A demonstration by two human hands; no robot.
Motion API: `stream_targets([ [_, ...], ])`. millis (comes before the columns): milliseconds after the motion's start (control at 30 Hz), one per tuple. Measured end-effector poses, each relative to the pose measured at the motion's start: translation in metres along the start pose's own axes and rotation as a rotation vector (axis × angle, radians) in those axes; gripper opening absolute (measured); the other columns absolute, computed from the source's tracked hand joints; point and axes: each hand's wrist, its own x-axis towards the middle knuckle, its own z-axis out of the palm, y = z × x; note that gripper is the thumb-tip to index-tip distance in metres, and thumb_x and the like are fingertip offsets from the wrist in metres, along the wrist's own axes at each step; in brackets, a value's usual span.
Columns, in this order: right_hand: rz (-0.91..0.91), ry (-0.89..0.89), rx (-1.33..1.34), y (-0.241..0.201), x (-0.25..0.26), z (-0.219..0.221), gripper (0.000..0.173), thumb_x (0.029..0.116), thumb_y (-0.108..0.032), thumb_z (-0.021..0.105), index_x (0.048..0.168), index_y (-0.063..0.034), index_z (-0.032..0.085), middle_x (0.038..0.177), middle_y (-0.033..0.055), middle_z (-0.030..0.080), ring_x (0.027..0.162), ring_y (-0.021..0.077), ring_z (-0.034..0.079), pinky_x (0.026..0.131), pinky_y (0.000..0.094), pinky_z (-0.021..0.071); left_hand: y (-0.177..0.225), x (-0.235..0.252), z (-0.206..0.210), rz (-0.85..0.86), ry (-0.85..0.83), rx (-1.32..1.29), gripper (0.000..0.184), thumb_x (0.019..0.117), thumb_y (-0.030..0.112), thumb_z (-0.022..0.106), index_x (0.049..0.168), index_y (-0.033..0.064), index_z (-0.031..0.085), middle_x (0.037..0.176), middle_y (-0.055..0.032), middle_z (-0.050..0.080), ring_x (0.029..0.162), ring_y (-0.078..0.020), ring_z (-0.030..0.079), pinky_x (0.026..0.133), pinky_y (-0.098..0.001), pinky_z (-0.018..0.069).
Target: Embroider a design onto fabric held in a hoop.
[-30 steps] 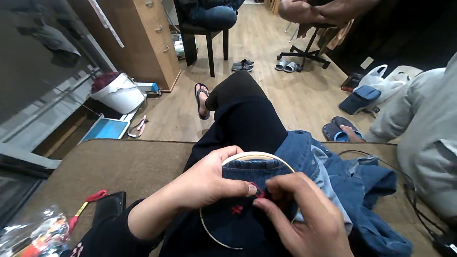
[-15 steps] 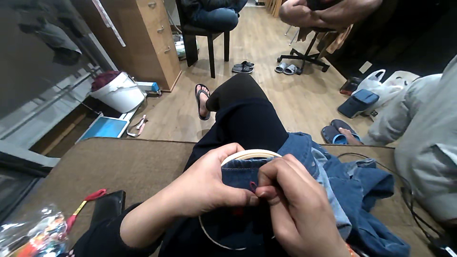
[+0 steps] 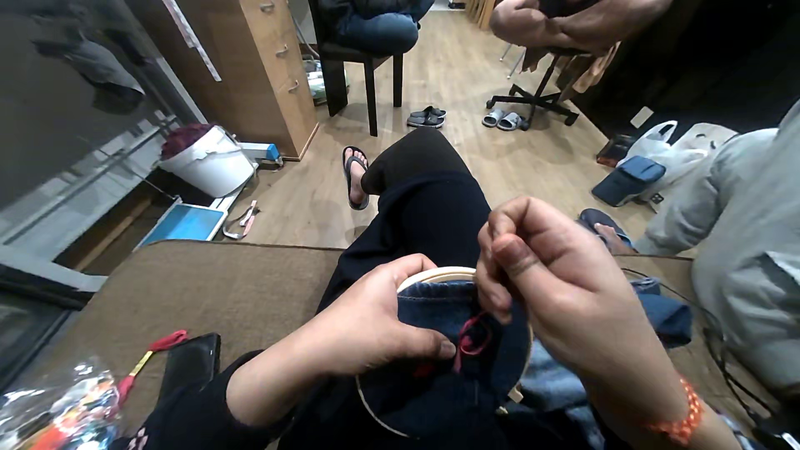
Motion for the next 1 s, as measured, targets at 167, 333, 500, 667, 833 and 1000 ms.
stream_targets([
  [167, -0.047, -0.01, -0.044, -0.022, 0.024, -0.015, 0.015, 0.1083, -0.011, 0.042, 0.097, -0.012, 0.052, 0.072, -0.0025, 0.052, 0.048, 0.0039, 0.047, 0.042, 0.0167, 0.0444, -0.002, 0.004, -0.001, -0.034, -0.003, -0.01, 0.042, 0.0761, 0.008, 0.084, 0.112, 0.0163, 0.065, 0.093, -0.0023, 0.074, 0.08, -0.0111, 0.073, 0.07, -0.0268, 0.0619],
  [333, -0.109, -0.008, 0.008, -0.035, 0.044, -0.027, 0.017, 0.1081, -0.01, 0.041, 0.095, -0.0139, 0.05, 0.075, -0.0051, 0.052, 0.051, 0.0018, 0.049, 0.045, 0.0155, 0.0478, -0.003, 0.004, -0.002, -0.031, 0.0, -0.049, 0.041, 0.0754, 0.005, 0.084, 0.111, 0.0139, 0.066, 0.093, -0.0035, 0.074, 0.082, -0.012, 0.072, 0.071, -0.0268, 0.0617],
  [500, -0.1, -0.025, 0.013, -0.038, 0.049, -0.024, 0.017, 0.1084, -0.01, 0.041, 0.095, -0.0128, 0.051, 0.076, -0.0037, 0.054, 0.052, 0.004, 0.054, 0.046, 0.0193, 0.0537, -0.001, 0.005, -0.002, -0.059, 0.0, -0.056, 0.041, 0.0756, 0.003, 0.084, 0.111, 0.0137, 0.065, 0.094, -0.0041, 0.075, 0.082, -0.0125, 0.073, 0.072, -0.0277, 0.0621],
  [667, -0.023, -0.03, 0.132, -0.038, 0.052, -0.023, 0.018, 0.1106, -0.013, 0.04, 0.099, -0.01, 0.053, 0.08, -0.0006, 0.061, 0.065, 0.0095, 0.068, 0.066, 0.0305, 0.0658, -0.002, 0.005, -0.003, -0.059, -0.009, -0.067, 0.042, 0.0752, 0.004, 0.084, 0.111, 0.0138, 0.066, 0.094, -0.0045, 0.075, 0.083, -0.0128, 0.073, 0.072, -0.0279, 0.0624],
  [833, -0.02, -0.039, 0.111, -0.034, 0.043, -0.035, 0.02, 0.1116, -0.016, 0.037, 0.102, -0.0102, 0.053, 0.086, 0.0018, 0.065, 0.064, 0.0097, 0.067, 0.055, 0.0232, 0.06, -0.005, 0.005, -0.007, -0.044, -0.029, -0.139, 0.03, 0.0835, 0.005, 0.077, 0.112, 0.01, 0.067, 0.093, -0.0067, 0.074, 0.081, -0.0129, 0.072, 0.072, -0.0267, 0.0609],
  [1000, -0.055, -0.076, -0.06, -0.018, 0.011, -0.037, 0.009, 0.1077, -0.017, 0.05, 0.102, -0.0117, 0.054, 0.079, 0.0004, 0.062, 0.049, 0.0078, 0.056, 0.04, 0.0207, 0.0517, -0.008, 0.007, -0.01, -0.042, -0.028, -0.19, 0.023, 0.0902, 0.006, 0.07, 0.113, 0.0095, 0.067, 0.092, -0.0061, 0.074, 0.08, -0.0105, 0.071, 0.071, -0.0244, 0.0597],
])
